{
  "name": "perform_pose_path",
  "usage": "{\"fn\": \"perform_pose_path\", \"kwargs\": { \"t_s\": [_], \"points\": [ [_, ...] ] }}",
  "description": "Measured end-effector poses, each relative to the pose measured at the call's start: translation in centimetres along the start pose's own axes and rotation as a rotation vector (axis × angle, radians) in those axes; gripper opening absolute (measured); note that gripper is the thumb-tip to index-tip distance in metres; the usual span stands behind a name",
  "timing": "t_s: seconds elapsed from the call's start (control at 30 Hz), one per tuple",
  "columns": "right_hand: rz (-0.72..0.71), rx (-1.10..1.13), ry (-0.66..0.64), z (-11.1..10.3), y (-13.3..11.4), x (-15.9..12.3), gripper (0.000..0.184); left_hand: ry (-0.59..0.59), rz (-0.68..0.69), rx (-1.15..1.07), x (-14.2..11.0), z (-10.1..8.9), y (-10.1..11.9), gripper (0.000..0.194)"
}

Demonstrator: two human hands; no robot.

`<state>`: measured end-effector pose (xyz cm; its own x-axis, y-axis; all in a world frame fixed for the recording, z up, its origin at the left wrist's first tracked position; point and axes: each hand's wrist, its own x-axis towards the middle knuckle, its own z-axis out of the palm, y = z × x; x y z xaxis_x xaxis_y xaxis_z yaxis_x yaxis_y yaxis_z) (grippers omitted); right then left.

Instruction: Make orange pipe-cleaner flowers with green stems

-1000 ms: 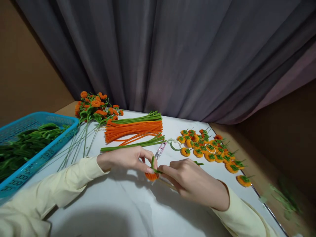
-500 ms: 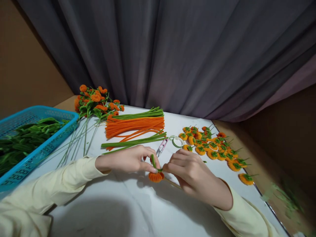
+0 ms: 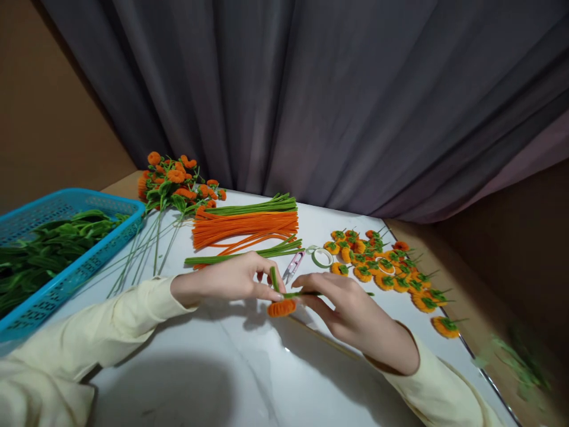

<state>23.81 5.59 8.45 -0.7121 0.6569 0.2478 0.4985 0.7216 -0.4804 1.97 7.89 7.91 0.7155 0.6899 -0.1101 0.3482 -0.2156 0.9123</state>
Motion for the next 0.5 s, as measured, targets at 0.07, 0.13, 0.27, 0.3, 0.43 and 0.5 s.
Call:
{"fn": "perform_pose_path", "kwargs": {
  "t_s": [0.07, 0.13, 0.27, 0.3, 0.43, 0.5],
  "points": [
    [-0.196, -0.226, 0.107, -0.11, -0.18, -0.2, 0.021, -0.081, -0.123, -0.246, 0.35, -0.49, -0.3, 0.015],
    [-0.362, -0.392, 0.177, -0.32, -0.43, -0.2, 0.023, -0.142, -0.201, -0.464, 0.56, -0.64, -0.59, 0.019],
    [-0.59, -0.612, 0.331, -0.48, -0.53, 0.0, 0.021, -0.233, -0.246, -0.737, 0.65, -0.33, -0.9, 0.024],
    [-0.618, -0.618, 0.347, -0.41, -0.45, 0.0, 0.02, -0.246, -0.251, -0.765, 0.61, -0.25, -0.89, 0.024],
    [-0.565, -0.434, 0.36, -0.01, -0.15, -0.2, 0.014, -0.238, -0.239, -0.617, 0.29, -0.25, -0.59, 0.019],
    [-0.523, -0.379, 0.329, 0.07, -0.16, -0.34, 0.014, -0.196, -0.192, -0.437, 0.07, -0.41, -0.35, 0.015]
  ]
}}
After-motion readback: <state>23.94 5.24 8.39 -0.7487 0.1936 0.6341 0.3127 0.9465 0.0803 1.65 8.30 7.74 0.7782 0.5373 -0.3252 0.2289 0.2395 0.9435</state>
